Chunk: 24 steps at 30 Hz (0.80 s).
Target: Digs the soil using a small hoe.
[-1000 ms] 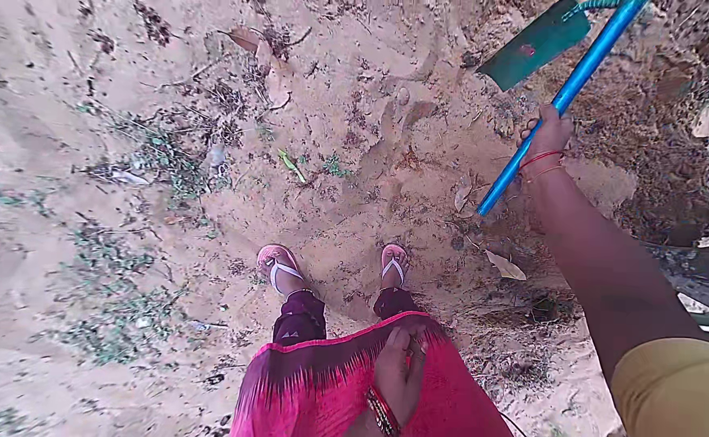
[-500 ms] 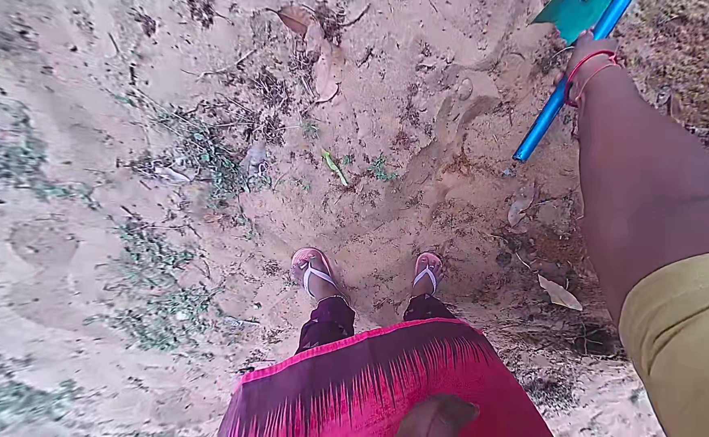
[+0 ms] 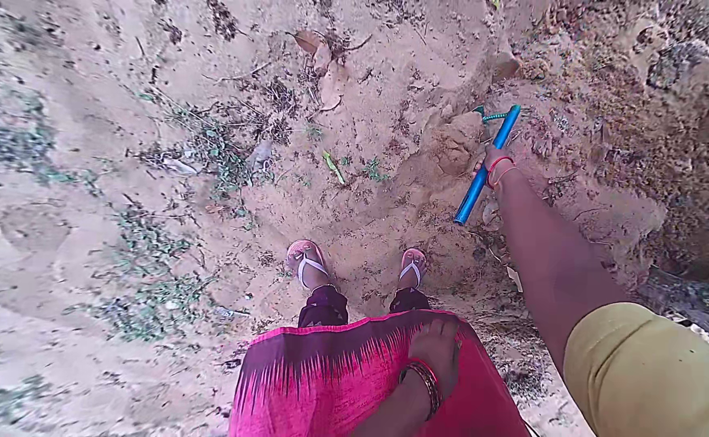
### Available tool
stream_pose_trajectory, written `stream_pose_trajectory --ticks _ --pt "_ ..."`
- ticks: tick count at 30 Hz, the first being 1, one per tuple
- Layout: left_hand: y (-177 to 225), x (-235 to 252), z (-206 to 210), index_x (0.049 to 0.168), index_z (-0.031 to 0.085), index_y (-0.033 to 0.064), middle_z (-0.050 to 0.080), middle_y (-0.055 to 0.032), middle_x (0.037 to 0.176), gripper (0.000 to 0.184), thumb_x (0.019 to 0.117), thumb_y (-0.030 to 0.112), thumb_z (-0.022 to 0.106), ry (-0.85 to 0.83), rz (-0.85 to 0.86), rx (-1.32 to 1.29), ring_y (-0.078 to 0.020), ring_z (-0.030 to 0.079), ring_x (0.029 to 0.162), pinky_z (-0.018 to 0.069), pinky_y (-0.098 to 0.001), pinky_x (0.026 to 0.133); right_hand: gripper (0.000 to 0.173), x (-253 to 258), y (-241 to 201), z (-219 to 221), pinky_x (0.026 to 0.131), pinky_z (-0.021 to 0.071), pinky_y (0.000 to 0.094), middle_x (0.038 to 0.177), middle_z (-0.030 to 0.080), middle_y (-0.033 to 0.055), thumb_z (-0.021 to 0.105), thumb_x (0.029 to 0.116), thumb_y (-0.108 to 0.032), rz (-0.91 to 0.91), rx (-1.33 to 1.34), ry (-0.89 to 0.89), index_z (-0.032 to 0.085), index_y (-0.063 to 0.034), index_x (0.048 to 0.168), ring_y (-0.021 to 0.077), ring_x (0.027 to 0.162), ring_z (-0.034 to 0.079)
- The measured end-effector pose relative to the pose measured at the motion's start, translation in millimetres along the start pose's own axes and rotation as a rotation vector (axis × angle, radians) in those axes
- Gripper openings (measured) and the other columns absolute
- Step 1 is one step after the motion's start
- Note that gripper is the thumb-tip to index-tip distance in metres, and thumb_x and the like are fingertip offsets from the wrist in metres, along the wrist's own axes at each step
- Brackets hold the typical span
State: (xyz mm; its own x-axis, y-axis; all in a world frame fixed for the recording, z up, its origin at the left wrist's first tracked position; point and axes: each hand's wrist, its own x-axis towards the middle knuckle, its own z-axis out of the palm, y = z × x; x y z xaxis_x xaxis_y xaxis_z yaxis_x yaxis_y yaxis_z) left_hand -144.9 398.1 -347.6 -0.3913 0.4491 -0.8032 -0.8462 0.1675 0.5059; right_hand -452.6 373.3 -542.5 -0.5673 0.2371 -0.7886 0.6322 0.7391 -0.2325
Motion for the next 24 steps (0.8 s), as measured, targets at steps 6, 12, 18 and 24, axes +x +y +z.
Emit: stream_pose_trajectory --ticks 6,12,18,24 --pt "1 20 18 0.154 0.043 0.0045 0.045 -0.0217 0.154 0.046 0.1099 0.019 0.044 -0.014 -0.002 0.06 -0.0385 0.044 0.143 0.0355 -0.0541 0.116 0.034 -13 19 3 0.058 0.0495 0.0301 0.08 0.045 0.0033 0.034 0.1139 -0.037 0.02 0.081 -0.015 0.046 -0.0069 0.126 0.0133 0.058 0.048" --pt "-6 40 28 0.153 0.042 0.0031 0.045 -0.0219 0.154 0.046 0.1099 0.019 0.044 0.025 -0.071 0.141 -0.039 0.044 0.143 0.0369 -0.0546 0.115 0.034 -59 44 -28 0.051 0.0463 0.0254 0.075 0.044 -0.0001 0.043 0.1122 -0.039 0.004 -0.067 -0.076 0.047 -0.0085 0.126 0.0098 0.052 0.046" --pt "-7 47 33 0.153 0.041 0.003 0.043 -0.0222 0.156 0.047 0.1082 0.016 0.046 0.059 -0.105 0.177 -0.0391 0.042 0.144 0.0366 -0.0544 0.115 0.043 -121 94 -143 0.054 0.0494 0.0314 0.081 0.048 0.0056 0.043 0.1123 -0.039 -0.12 -0.407 -0.057 0.046 -0.0024 0.135 0.0135 0.055 0.05" --pt "-11 54 33 0.155 0.04 0.0033 0.042 -0.0229 0.156 0.049 0.1087 0.018 0.046 0.05 -0.123 0.192 -0.0398 0.042 0.144 0.036 -0.0549 0.116 0.05 -176 212 -280 0.08 0.0513 0.0511 0.099 0.062 0.0287 0.043 0.112 -0.027 -0.264 -0.571 0.486 0.042 0.0119 0.143 0.0351 0.083 0.063"
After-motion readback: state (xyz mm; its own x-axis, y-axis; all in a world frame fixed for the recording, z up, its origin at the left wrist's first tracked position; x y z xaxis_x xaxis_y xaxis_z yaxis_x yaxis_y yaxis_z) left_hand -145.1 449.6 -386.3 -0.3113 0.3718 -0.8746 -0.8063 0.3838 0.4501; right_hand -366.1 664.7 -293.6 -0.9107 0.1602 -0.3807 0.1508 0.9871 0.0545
